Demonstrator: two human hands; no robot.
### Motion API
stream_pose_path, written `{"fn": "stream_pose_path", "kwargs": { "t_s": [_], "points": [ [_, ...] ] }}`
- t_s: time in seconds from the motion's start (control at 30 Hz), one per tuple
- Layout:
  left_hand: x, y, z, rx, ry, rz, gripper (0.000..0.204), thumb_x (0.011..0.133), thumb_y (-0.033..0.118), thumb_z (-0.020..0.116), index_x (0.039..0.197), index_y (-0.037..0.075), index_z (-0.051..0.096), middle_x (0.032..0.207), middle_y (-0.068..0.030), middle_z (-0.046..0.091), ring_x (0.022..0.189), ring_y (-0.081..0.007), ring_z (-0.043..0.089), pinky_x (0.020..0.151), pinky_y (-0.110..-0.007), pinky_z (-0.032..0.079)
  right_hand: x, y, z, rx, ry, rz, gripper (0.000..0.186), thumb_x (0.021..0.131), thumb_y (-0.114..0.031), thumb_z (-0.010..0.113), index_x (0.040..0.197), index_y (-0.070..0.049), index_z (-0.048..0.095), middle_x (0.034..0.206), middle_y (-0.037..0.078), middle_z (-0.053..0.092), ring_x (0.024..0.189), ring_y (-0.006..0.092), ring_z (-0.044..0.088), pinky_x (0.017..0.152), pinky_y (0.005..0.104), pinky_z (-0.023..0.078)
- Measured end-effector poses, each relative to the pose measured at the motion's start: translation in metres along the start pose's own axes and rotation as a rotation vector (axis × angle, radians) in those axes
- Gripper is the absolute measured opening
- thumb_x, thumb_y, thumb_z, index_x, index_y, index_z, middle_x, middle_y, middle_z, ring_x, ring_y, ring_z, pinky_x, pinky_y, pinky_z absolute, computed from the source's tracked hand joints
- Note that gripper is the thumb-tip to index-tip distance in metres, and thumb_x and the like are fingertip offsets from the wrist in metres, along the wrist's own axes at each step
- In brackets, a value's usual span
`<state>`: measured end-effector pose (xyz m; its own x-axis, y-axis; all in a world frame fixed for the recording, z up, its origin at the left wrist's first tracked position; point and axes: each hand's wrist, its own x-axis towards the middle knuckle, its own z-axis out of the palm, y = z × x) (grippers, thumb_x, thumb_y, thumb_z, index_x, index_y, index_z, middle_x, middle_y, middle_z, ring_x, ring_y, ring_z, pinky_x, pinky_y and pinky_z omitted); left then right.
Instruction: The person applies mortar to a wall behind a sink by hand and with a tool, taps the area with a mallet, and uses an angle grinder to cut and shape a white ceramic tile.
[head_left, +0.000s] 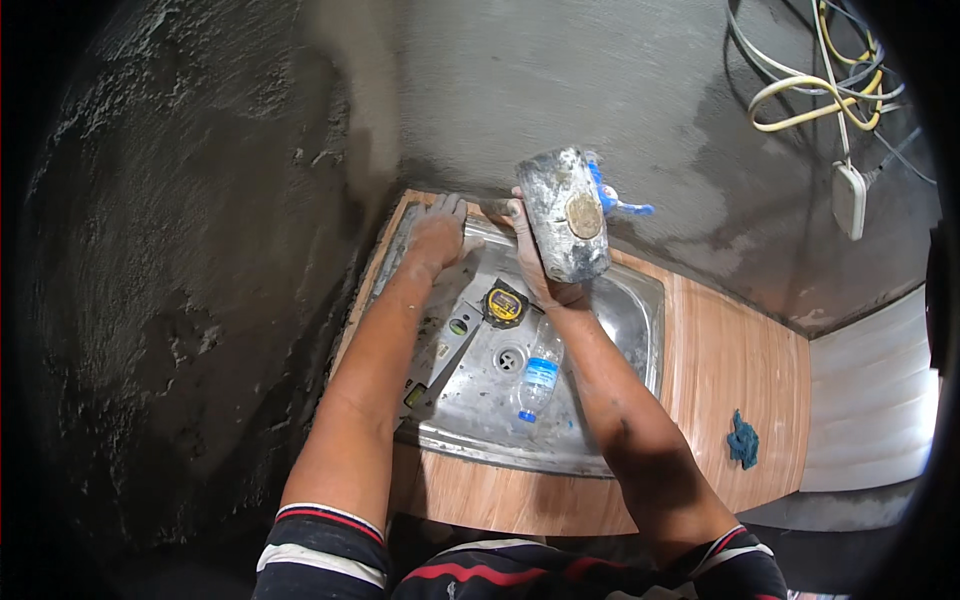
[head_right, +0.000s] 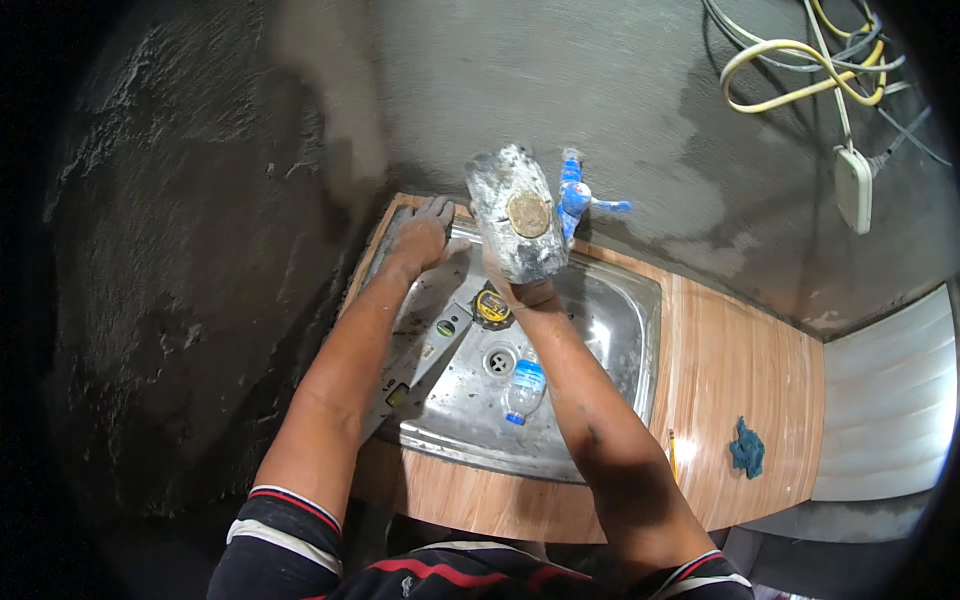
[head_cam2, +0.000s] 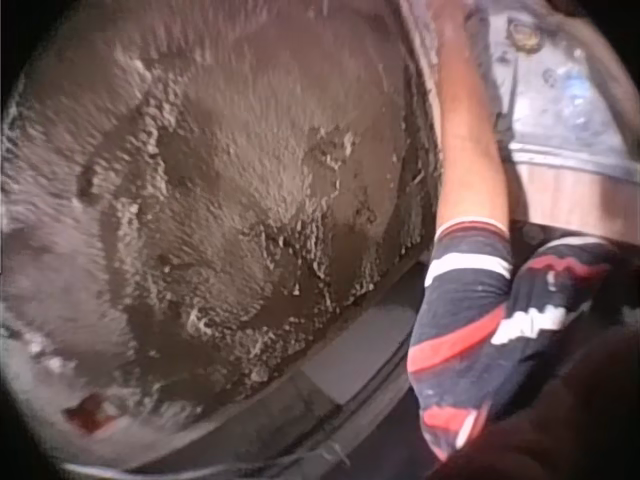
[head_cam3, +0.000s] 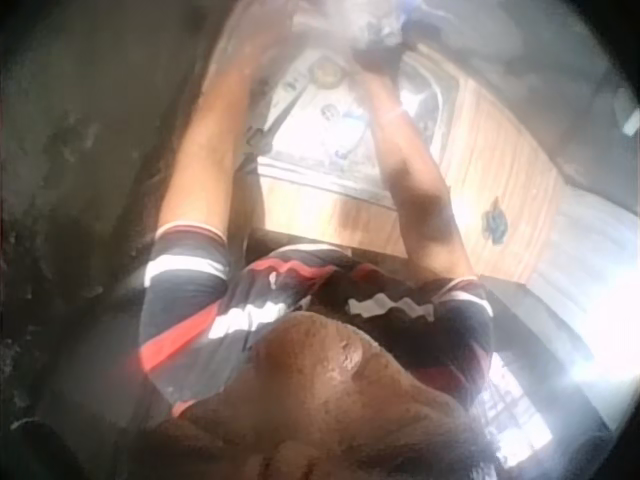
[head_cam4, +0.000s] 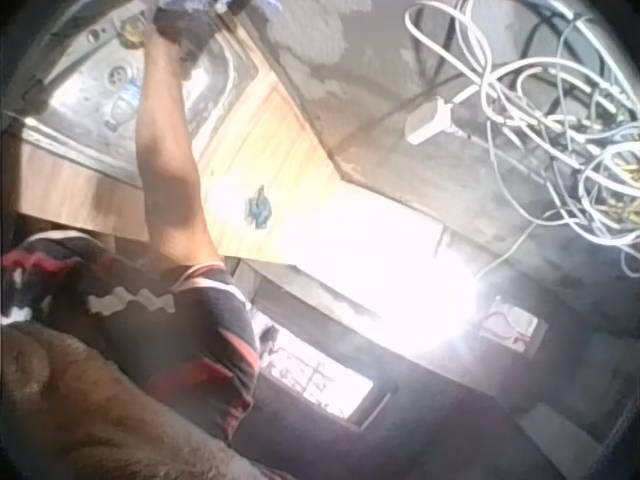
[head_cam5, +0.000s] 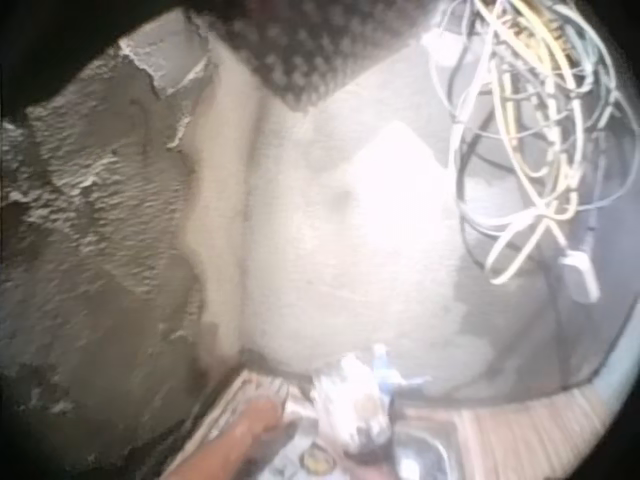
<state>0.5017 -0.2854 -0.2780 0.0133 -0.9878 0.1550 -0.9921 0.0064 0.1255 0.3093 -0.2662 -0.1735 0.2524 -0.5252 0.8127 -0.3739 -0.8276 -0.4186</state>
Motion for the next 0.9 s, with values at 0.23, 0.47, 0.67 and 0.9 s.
{"fn": "stream_pose_path", "kwargs": {
  "t_s": [0.23, 0.47, 0.67, 0.9],
  "points": [
    [0.004, 0.003, -0.005, -0.106, -0.069, -0.057, 0.088, 0.088, 0.057, 0.072, 0.151, 0.003, 0.046, 0.162, -0.0141, 0.041, 0.152, -0.0325, 0.034, 0.121, -0.056, 0.031, 0.020, -0.065, -0.120, 0.005, -0.169, 0.110, 0.016, 0.097, -0.013, 0.073, 0.110, -0.003, 0.072, 0.102, 0.007, 0.073, 0.093, 0.0191, 0.068, 0.085, 0.0337, 0.053],
    [0.002, 0.020, -0.020, -0.068, -0.149, -0.111, 0.087, 0.086, 0.052, 0.076, 0.149, 0.000, 0.047, 0.159, -0.0189, 0.043, 0.150, -0.0348, 0.037, 0.118, -0.056, 0.035, 0.022, -0.071, -0.243, -0.223, -0.691, 0.698, 0.031, 0.093, -0.028, 0.070, 0.113, -0.004, 0.074, 0.105, 0.020, 0.075, 0.101, 0.0332, 0.073, 0.089, 0.0419, 0.056],
    [-0.056, 0.095, -0.048, -0.350, -0.019, -0.142, 0.083, 0.090, 0.050, 0.072, 0.149, -0.003, 0.047, 0.155, -0.0243, 0.047, 0.148, -0.0463, 0.035, 0.119, -0.053, 0.035, -0.049, 0.008, -0.236, -0.589, -1.217, 0.723, 0.028, 0.091, -0.028, 0.067, 0.104, -0.005, 0.075, 0.107, 0.019, 0.075, 0.100, 0.0346, 0.071, 0.091, 0.0449, 0.054],
    [-0.202, 0.167, -0.080, -0.774, -0.234, 0.193, 0.070, 0.089, 0.034, 0.078, 0.143, -0.004, 0.055, 0.151, -0.0276, 0.051, 0.146, -0.0409, 0.043, 0.120, -0.045, 0.035, -0.141, 0.076, -0.191, -0.642, -1.475, 0.729, 0.029, 0.079, -0.028, 0.069, 0.096, -0.007, 0.080, 0.102, 0.019, 0.076, 0.094, 0.0353, 0.074, 0.084, 0.0453, 0.059]
  ]
}}
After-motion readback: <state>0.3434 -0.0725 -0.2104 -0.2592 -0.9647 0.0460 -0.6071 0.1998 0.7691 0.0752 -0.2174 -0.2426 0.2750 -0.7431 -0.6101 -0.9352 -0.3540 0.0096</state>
